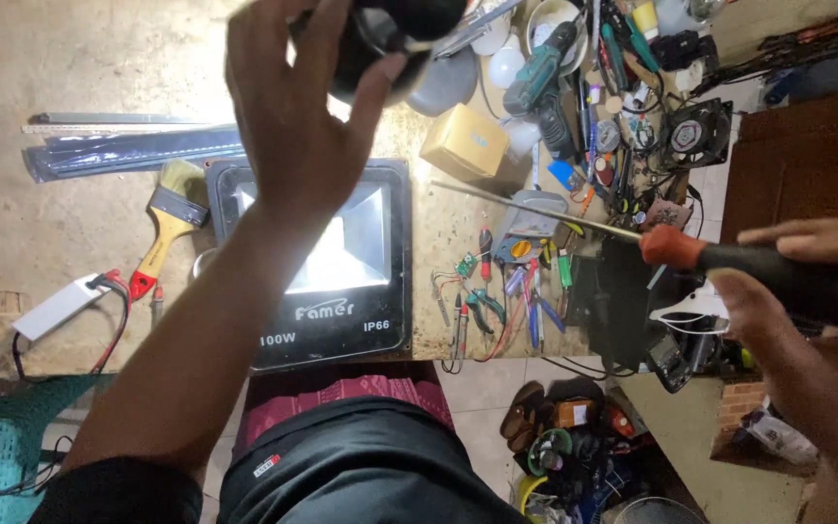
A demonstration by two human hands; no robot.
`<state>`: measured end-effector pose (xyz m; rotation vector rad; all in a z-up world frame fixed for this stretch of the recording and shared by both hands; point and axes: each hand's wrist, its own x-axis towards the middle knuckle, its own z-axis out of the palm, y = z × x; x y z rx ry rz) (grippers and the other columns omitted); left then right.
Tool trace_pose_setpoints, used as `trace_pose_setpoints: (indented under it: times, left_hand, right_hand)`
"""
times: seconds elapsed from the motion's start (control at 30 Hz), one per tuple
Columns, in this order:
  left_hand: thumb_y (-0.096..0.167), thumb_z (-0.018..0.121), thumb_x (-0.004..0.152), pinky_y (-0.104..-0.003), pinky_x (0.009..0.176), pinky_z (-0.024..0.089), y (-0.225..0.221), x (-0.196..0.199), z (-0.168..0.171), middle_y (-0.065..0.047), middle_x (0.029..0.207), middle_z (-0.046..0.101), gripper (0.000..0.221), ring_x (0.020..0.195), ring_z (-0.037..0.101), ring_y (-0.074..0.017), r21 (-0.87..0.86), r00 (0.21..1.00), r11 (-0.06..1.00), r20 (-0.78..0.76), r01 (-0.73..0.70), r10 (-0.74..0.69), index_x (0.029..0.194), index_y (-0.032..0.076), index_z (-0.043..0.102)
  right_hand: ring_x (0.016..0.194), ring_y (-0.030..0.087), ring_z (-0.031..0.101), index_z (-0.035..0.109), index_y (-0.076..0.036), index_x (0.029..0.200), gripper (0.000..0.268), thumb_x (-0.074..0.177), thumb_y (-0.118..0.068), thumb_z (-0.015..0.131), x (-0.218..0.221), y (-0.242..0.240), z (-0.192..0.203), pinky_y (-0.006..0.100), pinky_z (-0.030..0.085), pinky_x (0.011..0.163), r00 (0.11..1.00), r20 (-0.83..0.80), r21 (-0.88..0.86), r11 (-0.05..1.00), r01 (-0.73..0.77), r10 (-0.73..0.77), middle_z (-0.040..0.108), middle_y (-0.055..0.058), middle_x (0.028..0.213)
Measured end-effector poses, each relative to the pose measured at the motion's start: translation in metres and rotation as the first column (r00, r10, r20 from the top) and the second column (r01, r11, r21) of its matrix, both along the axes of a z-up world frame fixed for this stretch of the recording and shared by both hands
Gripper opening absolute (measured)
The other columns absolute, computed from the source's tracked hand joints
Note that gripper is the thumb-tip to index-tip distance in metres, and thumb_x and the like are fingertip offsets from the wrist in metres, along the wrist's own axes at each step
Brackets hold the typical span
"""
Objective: Closing the housing of an LED floodlight and securing it with screws using a screwdriver
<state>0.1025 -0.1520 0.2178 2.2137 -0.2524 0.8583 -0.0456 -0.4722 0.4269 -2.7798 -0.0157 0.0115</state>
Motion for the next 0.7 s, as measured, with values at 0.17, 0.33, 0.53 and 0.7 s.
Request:
trace_pose_setpoints:
  times: [0.17,0.33,0.53,0.7]
  left_hand:
    - [0.02,0.075,0.097,-0.048,0.101,0.047,-0.023,-0.039,-0.067,-0.015,0.116,0.054,0.038,0.111,0.053,-0.0354,-0.104,0.995,0.989,0.005,-0.101,0.102,0.124,0.011,0.049]
    - [0.028,0.052,0.098,-0.052,0.098,0.043,-0.037,-0.017,-0.175,-0.015,0.102,0.072,0.027,0.103,0.062,-0.041,0.146,0.812,0.965,-0.576,0.218,-0.096,0.094,0.013,0.073]
    - [0.028,0.053,0.098,-0.051,0.096,0.043,-0.047,-0.002,-0.189,-0.014,0.1,0.072,0.025,0.101,0.062,-0.0394,0.109,0.766,0.969,-0.634,0.22,-0.103,0.092,0.013,0.072]
    - [0.028,0.054,0.098,-0.05,0.094,0.043,-0.047,0.01,-0.198,-0.013,0.099,0.071,0.024,0.099,0.061,-0.0381,0.089,0.727,0.967,-0.677,0.237,-0.116,0.091,0.013,0.072]
  right_hand:
    - [0.122,0.039,0.068,0.05,0.005,0.129,0.037,0.103,0.006,0.077,0.033,0.036,0.0,0.043,0.059,0.095,0.999,0.003,-0.009,0.999,-0.037,0.037,0.062,0.03,0.134]
    - [0.12,0.043,0.068,0.049,0.01,0.126,0.039,0.097,0.006,0.075,0.05,0.047,-0.005,0.048,0.064,0.093,0.998,-0.055,-0.005,1.0,-0.004,0.004,0.062,0.034,0.129]
    - [0.122,0.047,0.069,0.051,0.009,0.133,0.043,0.099,0.002,0.078,0.061,0.045,-0.018,0.052,0.067,0.095,0.994,0.0,-0.022,0.994,-0.105,0.105,0.061,0.033,0.135]
    - [0.123,0.044,0.068,0.046,0.004,0.131,0.041,0.099,0.003,0.072,0.071,0.052,-0.016,0.048,0.069,0.089,0.994,-0.091,0.039,0.998,-0.051,0.054,0.058,0.031,0.137]
